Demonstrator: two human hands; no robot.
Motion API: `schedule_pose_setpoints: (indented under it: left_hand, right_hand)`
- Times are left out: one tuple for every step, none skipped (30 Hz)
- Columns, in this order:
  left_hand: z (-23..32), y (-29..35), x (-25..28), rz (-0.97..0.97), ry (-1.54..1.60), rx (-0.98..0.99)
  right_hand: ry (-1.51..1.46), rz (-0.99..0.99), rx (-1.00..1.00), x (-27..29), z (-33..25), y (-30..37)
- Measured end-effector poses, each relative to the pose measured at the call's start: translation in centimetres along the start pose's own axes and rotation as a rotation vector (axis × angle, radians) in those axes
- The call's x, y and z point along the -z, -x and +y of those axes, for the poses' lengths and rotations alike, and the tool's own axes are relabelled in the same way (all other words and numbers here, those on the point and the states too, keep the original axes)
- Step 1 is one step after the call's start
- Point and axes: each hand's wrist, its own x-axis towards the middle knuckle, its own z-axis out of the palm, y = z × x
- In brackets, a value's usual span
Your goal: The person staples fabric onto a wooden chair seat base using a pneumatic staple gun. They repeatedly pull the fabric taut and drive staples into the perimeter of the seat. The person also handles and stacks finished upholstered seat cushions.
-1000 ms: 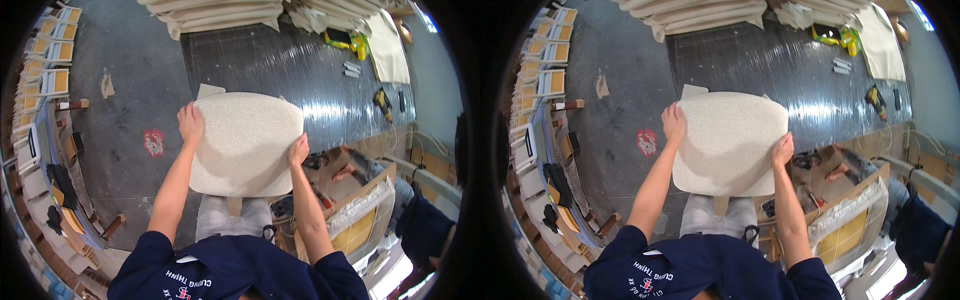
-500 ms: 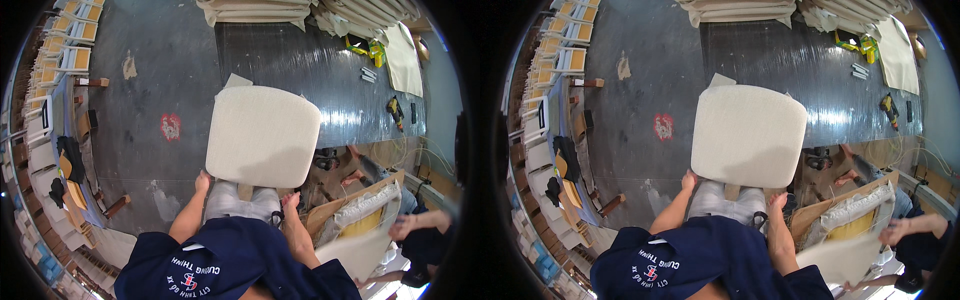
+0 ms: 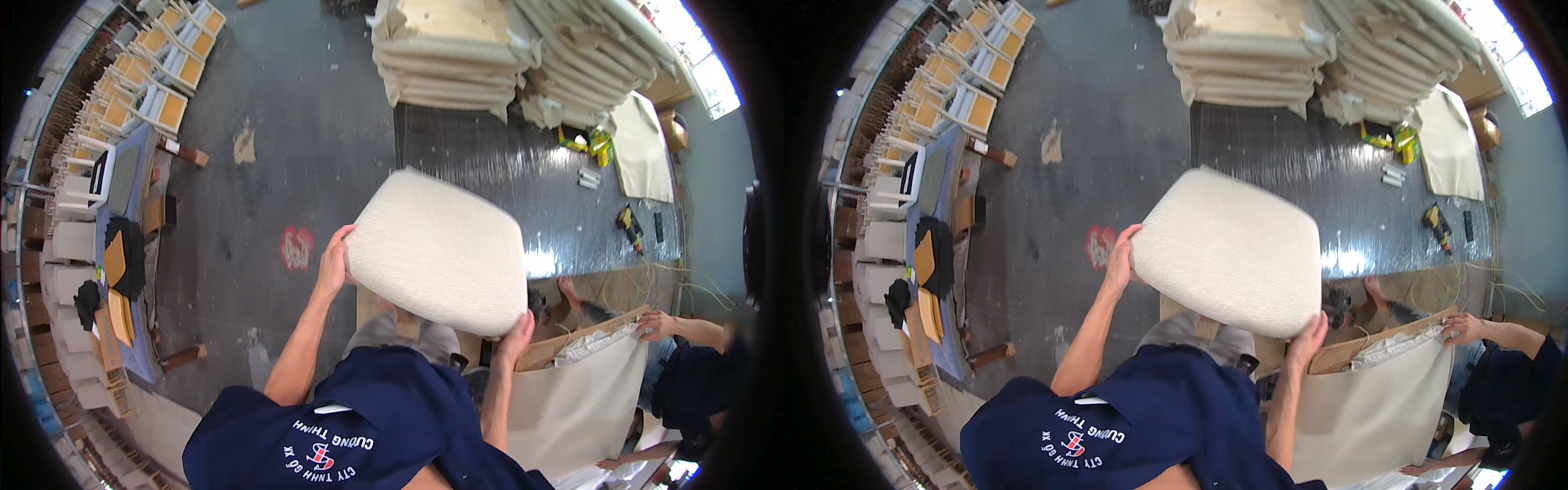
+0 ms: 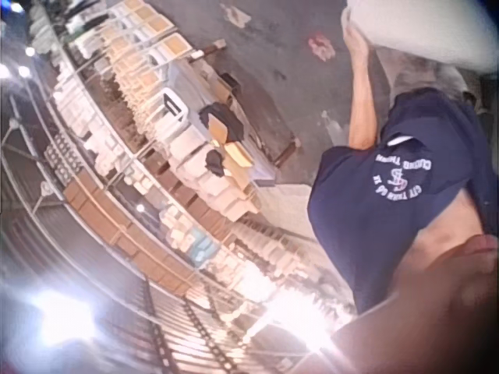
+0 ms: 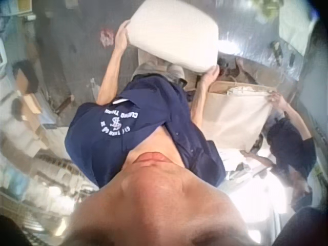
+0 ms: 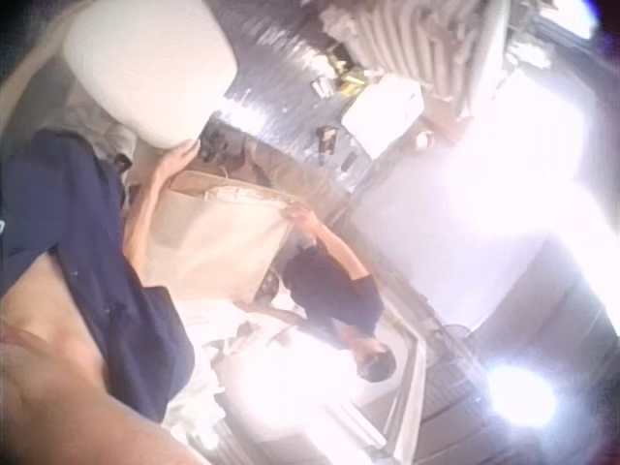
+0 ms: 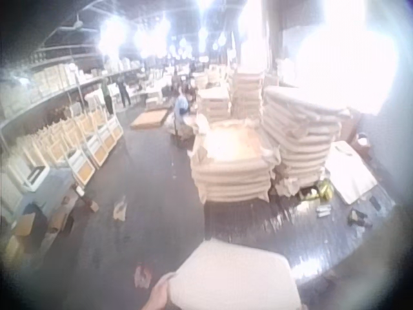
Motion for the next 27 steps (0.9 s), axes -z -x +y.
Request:
schedule_pose_setpoints:
  left_hand:
    - [4.2,0.0,-0.3,-0.055,0.064,-0.041]
    - [8.2,0.1,-0.6,-0.113,0.126,-0.08]
    - [11.6,0.3,-0.9,-0.135,0.084,-0.09]
    - [12.7,-0.3,-1.3,-0.123,0.048,-0.203]
    - [13.8,-1.0,-1.9,-0.11,0.013,-0.315]
    - [14.8,-1.5,-2.6,-0.104,-0.018,-0.426]
    - [16.4,-1.8,-2.5,-0.145,-0.106,-0.371]
    - [17.3,-2.8,-2.7,-0.13,-0.224,-0.492]
    - [17.7,-3.5,-2.6,-0.099,-0.342,-0.594]
    - [17.7,-3.7,-2.4,-0.068,-0.467,-0.681]
    - [17.9,-4.1,-2.3,-0.055,-0.496,-0.604]
    - [18.4,-4.5,-2.4,0.037,-0.624,-0.61]
    - [19.1,-4.9,-2.1,0.051,-0.731,-0.671]
    - [19.9,-5.5,-1.6,0.069,-0.839,-0.738]
    - [20.8,-6.3,-2.1,0.075,-0.84,-0.907]
    - [21.7,-6.5,-2.3,0.001,-0.827,-0.925]
    - [22.6,-6.7,-2.5,-0.073,-0.812,-0.942]
    - [23.1,-7.0,-2.5,-0.14,-0.804,-0.953]
    - [22.7,-8.1,-3.1,-0.077,-0.748,-0.975]
    - [22.2,-8.9,-3.2,-0.113,-0.731,-0.933]
    - [21.8,-10.0,-3.2,-0.155,-0.716,-0.894]
    - [22.1,-10.8,-3.1,-0.19,-0.706,-0.852]
    - [22.1,-11.0,-3.1,-0.182,-0.718,-0.866]
    - [22.5,-11.3,-3.3,-0.196,-0.71,-0.831]
    - [23.1,-11.5,-3.5,-0.21,-0.698,-0.796]
    - [23.4,-11.8,-3.7,-0.224,-0.686,-0.76]
    - [23.6,-12.2,-3.6,-0.214,-0.699,-0.81]
  right_hand:
    - [-0.121,-0.074,0.085,-0.2,-4.7,0.0]
    - [-0.115,-0.045,-0.095,0.0,-10.0,0.6]
    - [-0.097,-0.07,-0.015,0.4,-11.7,-0.4]
    - [-0.093,-0.111,0.059,0.2,-12.7,-1.5]
    - [-0.095,-0.153,0.134,-0.2,-13.8,-2.7]
    - [-0.1,-0.185,0.214,-0.2,-14.9,-3.9]
    - [-0.123,-0.213,0.3,-0.7,-15.1,-4.7]
    - [-0.142,-0.24,0.386,-0.8,-15.5,-5.7]
    - [-0.124,-0.318,0.383,-0.8,-16.1,-6.3]
    - [-0.065,-0.33,0.467,-1.7,-16.9,-5.8]
    - [0.086,-0.28,0.44,-2.1,-17.8,-5.6]
    - [0.234,-0.227,0.409,-2.6,-18.6,-5.6]
    - [0.244,-0.19,0.4,-3.8,-19.7,-4.7]
    - [0.248,-0.152,0.394,-4.8,-20.7,-4.2]
    - [0.265,-0.08,0.561,-4.7,-20.1,-5.3]
    - [0.476,0.024,0.677,-5.2,-20.8,-5.4]
    - [0.552,0.064,0.657,-5.9,-21.2,-5.0]
    - [0.626,0.094,0.636,-7.2,-22.2,-3.9]
    - [0.558,0.077,0.649,-7.4,-22.1,-4.6]
    - [0.401,0.011,0.705,-7.8,-21.4,-5.7]
    - [0.242,-0.048,0.755,-8.2,-20.2,-7.1]
    - [0.079,-0.114,0.806,-8.7,-20.5,-7.4]
    - [0.038,-0.116,0.688,-9.2,-20.4,-7.4]
    - [0.101,-0.055,0.709,-9.9,-20.4,-7.5]
    - [0.168,0.007,0.731,-10.4,-20.8,-7.6]
    - [0.236,0.07,0.752,-10.7,-21.0,-7.6]
    - [0.249,0.089,0.746,-11.3,-21.3,-7.3]
